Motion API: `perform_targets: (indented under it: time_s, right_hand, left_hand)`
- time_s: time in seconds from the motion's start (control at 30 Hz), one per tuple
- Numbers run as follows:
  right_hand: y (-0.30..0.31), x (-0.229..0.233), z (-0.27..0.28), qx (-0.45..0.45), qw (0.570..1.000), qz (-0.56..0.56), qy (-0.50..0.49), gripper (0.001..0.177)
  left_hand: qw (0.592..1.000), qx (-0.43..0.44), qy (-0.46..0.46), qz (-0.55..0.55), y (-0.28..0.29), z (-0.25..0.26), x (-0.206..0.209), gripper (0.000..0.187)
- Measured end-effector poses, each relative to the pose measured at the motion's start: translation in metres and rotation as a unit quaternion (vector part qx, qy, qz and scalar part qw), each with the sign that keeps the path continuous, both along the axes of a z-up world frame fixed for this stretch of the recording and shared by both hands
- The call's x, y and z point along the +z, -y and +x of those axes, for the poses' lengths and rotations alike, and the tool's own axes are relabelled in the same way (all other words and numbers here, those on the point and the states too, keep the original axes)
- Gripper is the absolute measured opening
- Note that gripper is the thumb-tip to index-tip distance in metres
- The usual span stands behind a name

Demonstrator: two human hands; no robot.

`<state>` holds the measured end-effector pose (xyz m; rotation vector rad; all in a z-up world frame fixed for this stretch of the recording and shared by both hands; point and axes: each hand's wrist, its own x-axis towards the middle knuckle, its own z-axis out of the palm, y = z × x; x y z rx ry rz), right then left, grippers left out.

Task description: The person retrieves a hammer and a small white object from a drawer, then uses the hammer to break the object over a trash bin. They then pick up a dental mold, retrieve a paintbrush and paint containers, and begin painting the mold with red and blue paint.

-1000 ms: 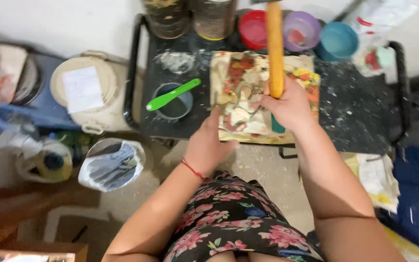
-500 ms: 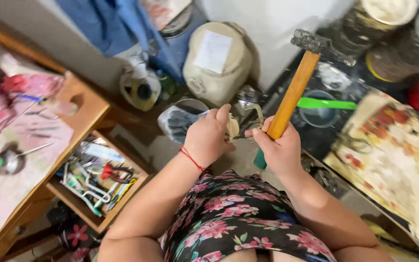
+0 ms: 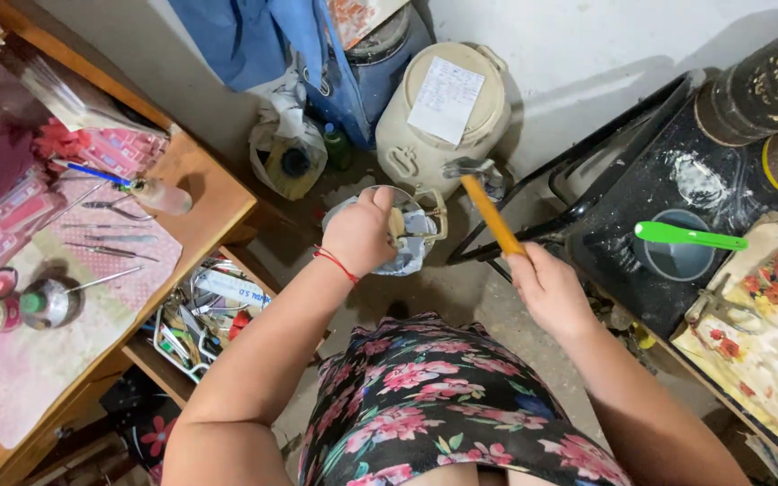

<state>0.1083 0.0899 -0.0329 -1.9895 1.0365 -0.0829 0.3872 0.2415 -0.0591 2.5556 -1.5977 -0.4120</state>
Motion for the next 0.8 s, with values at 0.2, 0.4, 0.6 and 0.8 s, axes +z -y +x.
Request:
perform_targets:
  time_s: [0.2, 0.4, 0.6, 0.8]
  right_hand:
    - [-0.001, -0.019, -0.019, 0.001, 0.972, -0.174, -0.160, 0.036]
    - [0.000, 0.001, -0.011, -0.075, 0.977, -0.184, 0.077, 0.034]
    - [-0.002, -0.085, -0.023, -0.052, 0.969, -0.241, 0.011, 0.029]
    - [-0.030, -0.004, 0.010, 0.072, 0.957, -0.218, -0.178, 0.046]
  left_hand:
    - [1.000, -0.003, 0.000, -0.009, 0.011, 0.015, -0.012, 0.065]
    - [0.998, -0.033, -0.062, -0.005, 0.016, 0.024, -0.065, 0.058]
    - [0.995, -0.041, -0.087, 0.000, 0.020, 0.026, -0.068, 0.056]
    - [0.997, -0.055, -0.057, -0.017, 0.035, 0.019, -0.066, 0.064]
